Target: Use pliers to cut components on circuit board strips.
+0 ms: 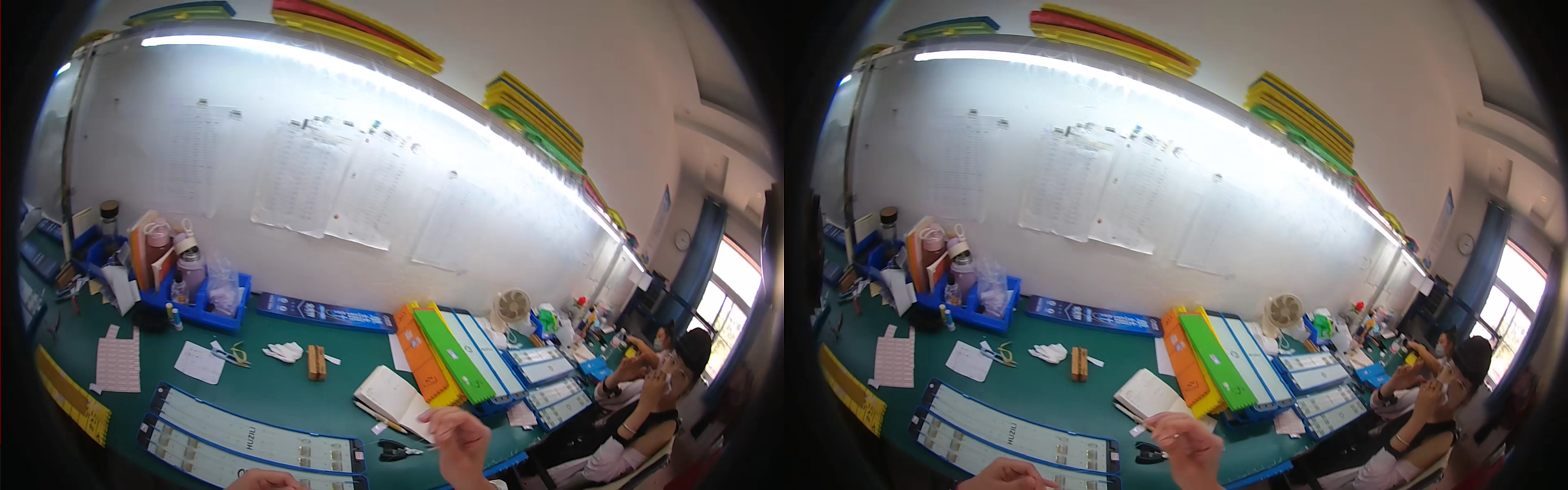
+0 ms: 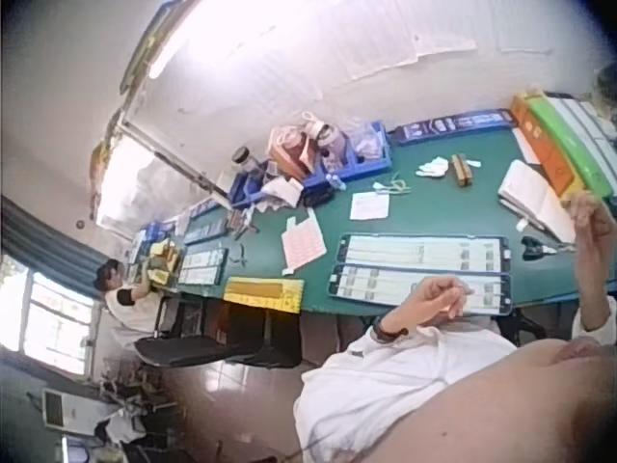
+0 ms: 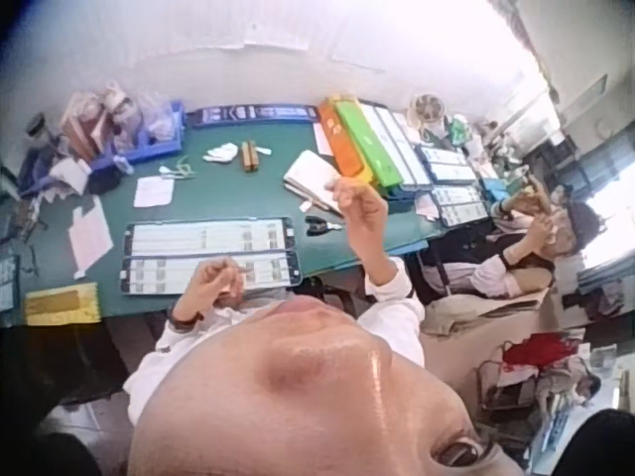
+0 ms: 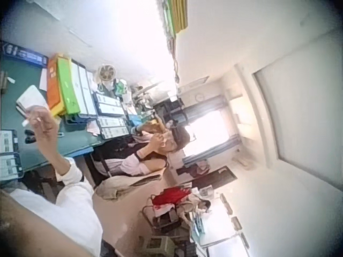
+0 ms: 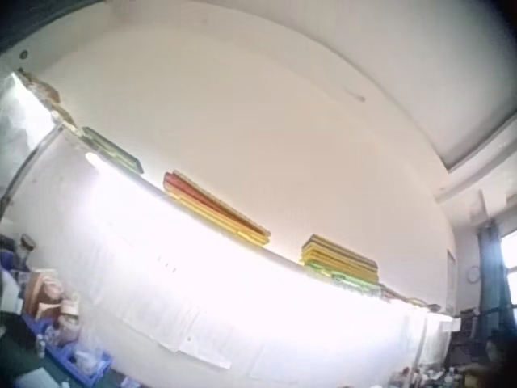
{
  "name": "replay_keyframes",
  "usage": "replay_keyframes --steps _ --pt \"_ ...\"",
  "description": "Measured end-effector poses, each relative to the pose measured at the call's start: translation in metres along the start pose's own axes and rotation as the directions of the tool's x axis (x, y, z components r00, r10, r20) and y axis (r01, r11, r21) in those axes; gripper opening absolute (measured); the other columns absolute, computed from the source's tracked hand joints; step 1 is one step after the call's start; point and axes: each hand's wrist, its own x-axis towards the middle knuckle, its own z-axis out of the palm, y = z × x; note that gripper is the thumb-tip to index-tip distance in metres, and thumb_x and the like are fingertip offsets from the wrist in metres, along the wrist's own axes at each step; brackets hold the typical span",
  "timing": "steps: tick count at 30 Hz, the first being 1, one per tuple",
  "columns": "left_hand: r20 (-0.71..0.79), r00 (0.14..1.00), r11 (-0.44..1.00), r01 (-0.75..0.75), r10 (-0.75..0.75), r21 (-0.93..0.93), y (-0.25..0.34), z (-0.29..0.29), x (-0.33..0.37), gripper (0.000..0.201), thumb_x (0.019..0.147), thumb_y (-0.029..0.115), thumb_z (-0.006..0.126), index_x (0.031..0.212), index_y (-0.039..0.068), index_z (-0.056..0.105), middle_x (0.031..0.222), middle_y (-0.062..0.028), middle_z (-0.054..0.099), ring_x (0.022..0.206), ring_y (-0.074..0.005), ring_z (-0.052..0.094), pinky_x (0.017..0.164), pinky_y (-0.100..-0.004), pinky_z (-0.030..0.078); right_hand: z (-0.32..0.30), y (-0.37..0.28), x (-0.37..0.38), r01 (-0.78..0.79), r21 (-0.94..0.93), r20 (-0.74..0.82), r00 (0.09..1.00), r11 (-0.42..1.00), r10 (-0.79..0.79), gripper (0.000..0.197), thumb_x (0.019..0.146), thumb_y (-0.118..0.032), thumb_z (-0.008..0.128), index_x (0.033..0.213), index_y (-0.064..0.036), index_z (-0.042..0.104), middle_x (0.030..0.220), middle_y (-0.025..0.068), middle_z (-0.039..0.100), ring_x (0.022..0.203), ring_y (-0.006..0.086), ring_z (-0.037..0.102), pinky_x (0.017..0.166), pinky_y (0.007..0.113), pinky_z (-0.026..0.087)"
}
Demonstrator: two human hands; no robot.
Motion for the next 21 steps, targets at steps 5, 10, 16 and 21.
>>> replay_keyframes --steps 5,10,16,21 --pt "-0.531 0.797 0.957 -0.246 0.288 0.151 0.001 -0.024 -0.035 0.029 0.102 0.023 0.040 0.080 0.007 0.047 0.063 0.0002 0.047 0.060 -0.0100 0.049 0.068 -0.0271 0.046 0.010 0.051 0.051 -0.123 0.213 -0.045 0.990 0.969 0.136 0.011 0.096 -0.012 0.053 0.093 -0.0020 0.052 0.089 0.0063 0.059 0.089 0.0172 0.062 0.079 0.031 0.054" --pt "-0.730 0.601 0.944 -0.157 0.325 0.291 0.001 -0.036 -0.046 0.029 0.101 0.023 0.042 0.080 0.005 0.049 0.064 -0.0004 0.048 0.059 -0.0089 0.048 0.060 -0.0246 0.043 0.023 0.120 0.082 -0.359 0.109 0.084 0.933 0.927 0.351 0.010 0.094 -0.010 0.056 0.096 -0.0036 0.049 0.089 0.0087 0.060 0.086 0.0180 0.064 0.074 0.029 0.055" --pt "-0.687 0.693 0.897 0.134 0.218 0.420 0.005 -0.025 -0.035 0.031 0.097 0.021 0.047 0.078 0.000 0.060 0.063 -0.0051 0.060 0.060 -0.0115 0.057 0.055 -0.0271 0.043 0.017 0.217 0.093 -0.135 -0.862 0.204 0.790 0.489 0.578 0.048 0.085 -0.009 0.066 0.115 0.0039 0.031 0.091 0.0210 0.062 0.085 0.0266 0.064 0.071 0.033 0.053" --pt "-0.618 0.724 0.826 0.122 0.305 0.550 -0.020 -0.029 -0.011 0.030 0.096 0.023 0.049 0.084 -0.001 0.062 0.069 -0.0100 0.065 0.064 -0.0161 0.063 0.056 -0.0279 0.046 0.071 0.186 0.055 0.617 -0.605 0.770 0.613 0.504 0.174 0.026 0.083 -0.015 0.067 0.108 -0.0097 0.062 0.100 0.0112 0.065 0.101 0.0293 0.059 0.086 0.041 0.046"
